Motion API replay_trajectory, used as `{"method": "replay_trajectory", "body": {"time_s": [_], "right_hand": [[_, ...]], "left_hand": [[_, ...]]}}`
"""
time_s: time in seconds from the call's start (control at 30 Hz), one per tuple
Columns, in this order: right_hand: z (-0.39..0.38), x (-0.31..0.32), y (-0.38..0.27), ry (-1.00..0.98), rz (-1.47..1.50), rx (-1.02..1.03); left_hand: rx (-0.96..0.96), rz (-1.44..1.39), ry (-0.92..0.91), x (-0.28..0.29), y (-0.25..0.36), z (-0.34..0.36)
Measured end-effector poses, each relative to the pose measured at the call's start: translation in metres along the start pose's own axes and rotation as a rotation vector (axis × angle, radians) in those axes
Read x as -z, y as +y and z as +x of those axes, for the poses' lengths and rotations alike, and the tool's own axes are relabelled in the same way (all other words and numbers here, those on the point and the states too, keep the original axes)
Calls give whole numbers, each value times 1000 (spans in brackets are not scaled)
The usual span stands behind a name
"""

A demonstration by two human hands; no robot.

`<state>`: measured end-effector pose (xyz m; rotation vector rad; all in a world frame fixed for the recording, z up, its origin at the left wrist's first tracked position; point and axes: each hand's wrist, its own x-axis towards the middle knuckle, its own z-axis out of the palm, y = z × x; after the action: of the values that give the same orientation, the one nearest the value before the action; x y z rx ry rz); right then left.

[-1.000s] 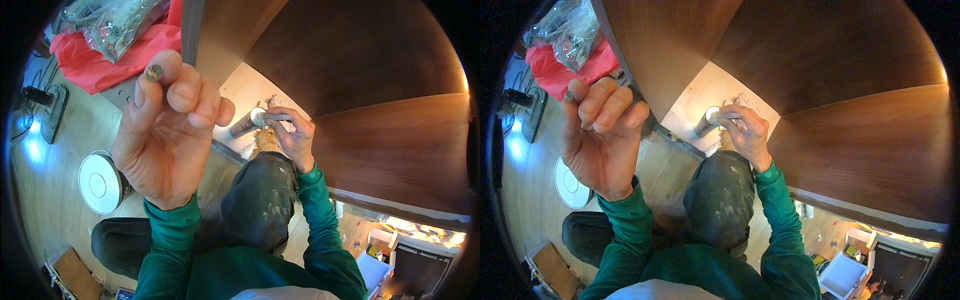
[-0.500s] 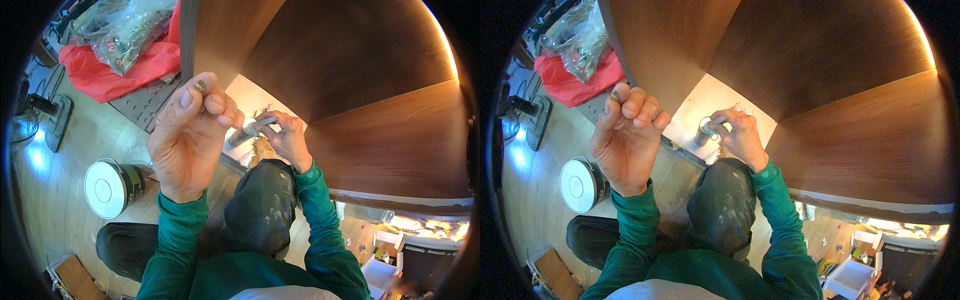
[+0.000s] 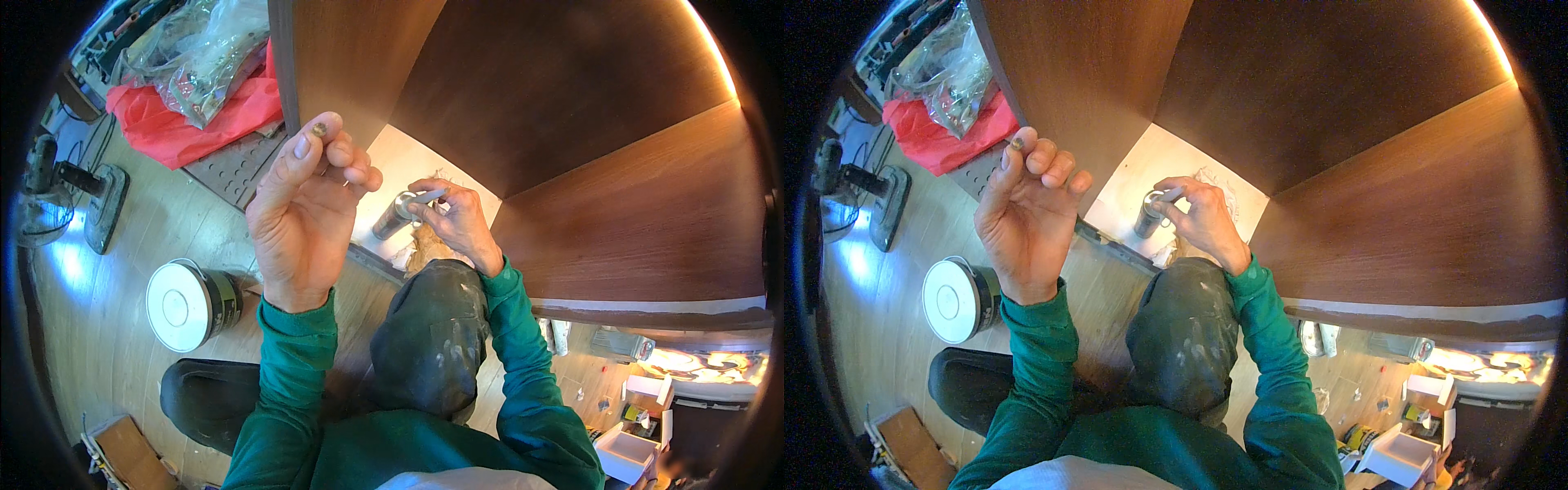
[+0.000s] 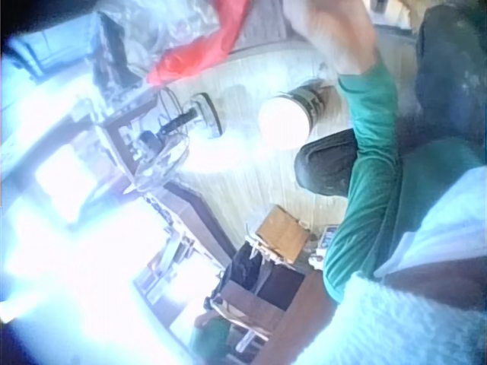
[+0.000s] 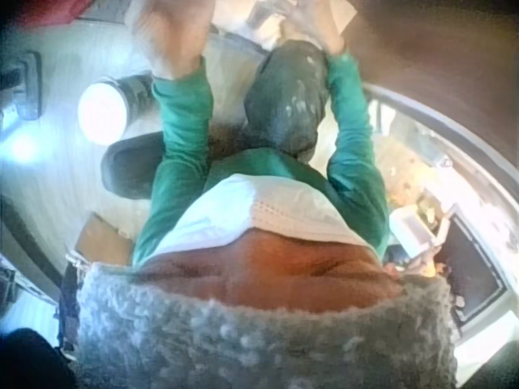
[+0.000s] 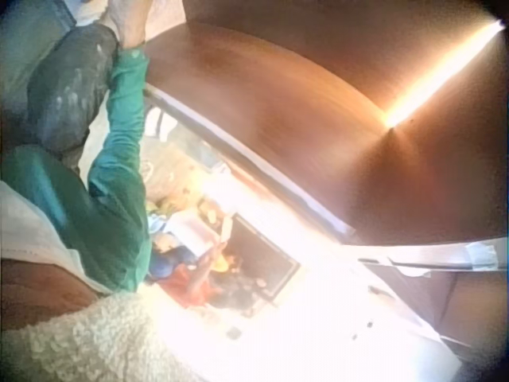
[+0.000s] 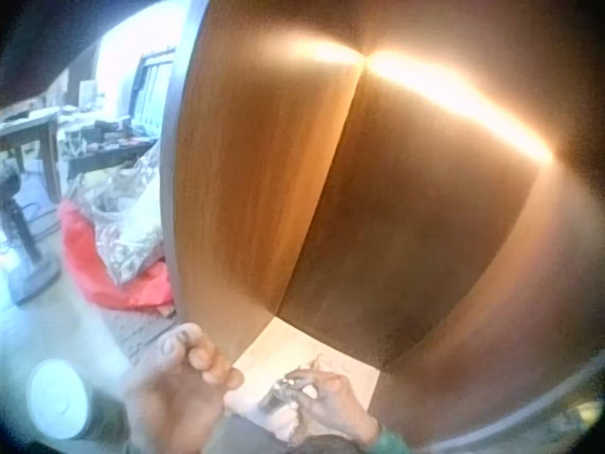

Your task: The person is installing small hardware components into a wooden cabinet. They are seen handling small metal pieces and applying adhesive from a tube to secure them in place.

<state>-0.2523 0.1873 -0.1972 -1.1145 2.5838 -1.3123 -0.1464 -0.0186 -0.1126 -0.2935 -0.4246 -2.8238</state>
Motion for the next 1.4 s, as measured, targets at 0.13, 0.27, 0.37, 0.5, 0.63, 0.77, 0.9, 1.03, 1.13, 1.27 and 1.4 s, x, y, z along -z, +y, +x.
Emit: {"method": "replay_trajectory", "body": {"time_s": [0.13,0.27,0.37,0.5,0.63,0.77,0.9,1.03,1.13,1.27,1.4], "right_hand": [[-3,3,-2,-24,1,-35],[-7,5,-3,-18,-49,-34],[-10,12,-5,-41,-14,-28],[-18,28,-7,51,100,-36],[-19,50,-16,349,189,6],[4,59,-83,392,335,185],[27,57,-117,226,371,313],[38,51,-117,152,337,328],[38,48,-117,126,307,318],[40,50,-117,105,294,318],[41,46,-112,108,300,300]], "left_hand": [[9,1,2,1,-4,0],[42,23,33,2,-12,0],[80,73,55,5,-16,3],[117,60,67,8,-19,3],[147,51,66,12,-24,5],[186,71,63,11,-26,3],[272,28,77,10,-26,1],[375,10,128,7,-26,1],[394,8,152,5,-27,0],[419,1,116,9,-31,1],[446,-65,70,6,-32,2]]}}
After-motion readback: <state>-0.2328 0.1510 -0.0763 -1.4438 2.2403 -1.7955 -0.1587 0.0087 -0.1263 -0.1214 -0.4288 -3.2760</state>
